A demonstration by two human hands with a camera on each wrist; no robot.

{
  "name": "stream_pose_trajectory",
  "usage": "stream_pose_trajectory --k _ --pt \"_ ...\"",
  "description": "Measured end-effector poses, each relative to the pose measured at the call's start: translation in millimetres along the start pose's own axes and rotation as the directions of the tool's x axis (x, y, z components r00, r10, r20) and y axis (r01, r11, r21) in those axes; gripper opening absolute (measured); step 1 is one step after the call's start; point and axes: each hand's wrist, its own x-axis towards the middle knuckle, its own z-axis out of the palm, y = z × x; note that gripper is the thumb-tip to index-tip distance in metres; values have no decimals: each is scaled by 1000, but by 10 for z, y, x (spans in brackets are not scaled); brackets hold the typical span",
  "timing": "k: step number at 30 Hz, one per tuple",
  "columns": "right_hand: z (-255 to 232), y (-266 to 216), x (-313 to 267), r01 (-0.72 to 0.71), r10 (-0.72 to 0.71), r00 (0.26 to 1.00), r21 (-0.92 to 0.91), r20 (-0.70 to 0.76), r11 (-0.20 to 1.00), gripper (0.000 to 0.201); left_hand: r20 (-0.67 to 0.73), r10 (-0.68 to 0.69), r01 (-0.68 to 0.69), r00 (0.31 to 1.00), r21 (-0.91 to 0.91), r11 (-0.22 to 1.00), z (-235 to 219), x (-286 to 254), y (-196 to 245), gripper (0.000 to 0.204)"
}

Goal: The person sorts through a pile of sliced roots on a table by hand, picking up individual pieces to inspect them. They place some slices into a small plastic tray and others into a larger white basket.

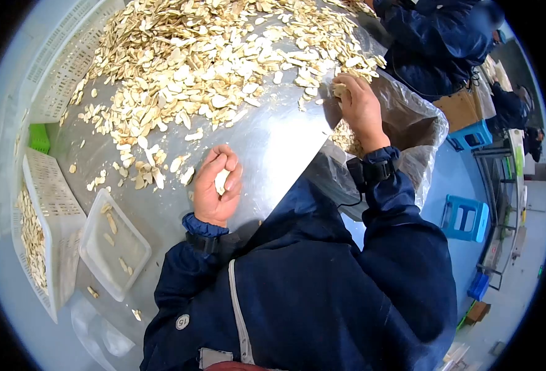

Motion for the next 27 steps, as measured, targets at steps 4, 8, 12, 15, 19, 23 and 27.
stream_pose_trajectory --k 4,8,12,15,19,23,27 --pt "29 21 3 134 -143 988 -135 -57 982 37 4 1 -1 1000 14 1000 -9 9 1 11" --pt "109 -415 7 266 -265 963 -23 46 964 32 -3 8 -8 1000 4 1000 -17 3 -6 11" --pt "173 -131 -72 204 -200 977 -51 67 978 25 4 12 -13 1000 19 1000 -27 -1 -1 12" --pt "75 119 -92 100 -104 995 -210 -9 973 21 8 11 -11 1000 16 1000 -12 6 -3 12" --pt "28 -36 26 140 -140 990 -60 -1 988 21 5 -5 5 1000 2 1000 -6 13 -13 11" --pt "315 -371 301 325 -326 942 23 74 945 35 0 3 -3 1000 21 1000 23 -1 -6 11" --pt "549 -542 475 376 -363 924 -109 120 920 26 8 4 -5 1000 30 1000 12 -2 -7 10"
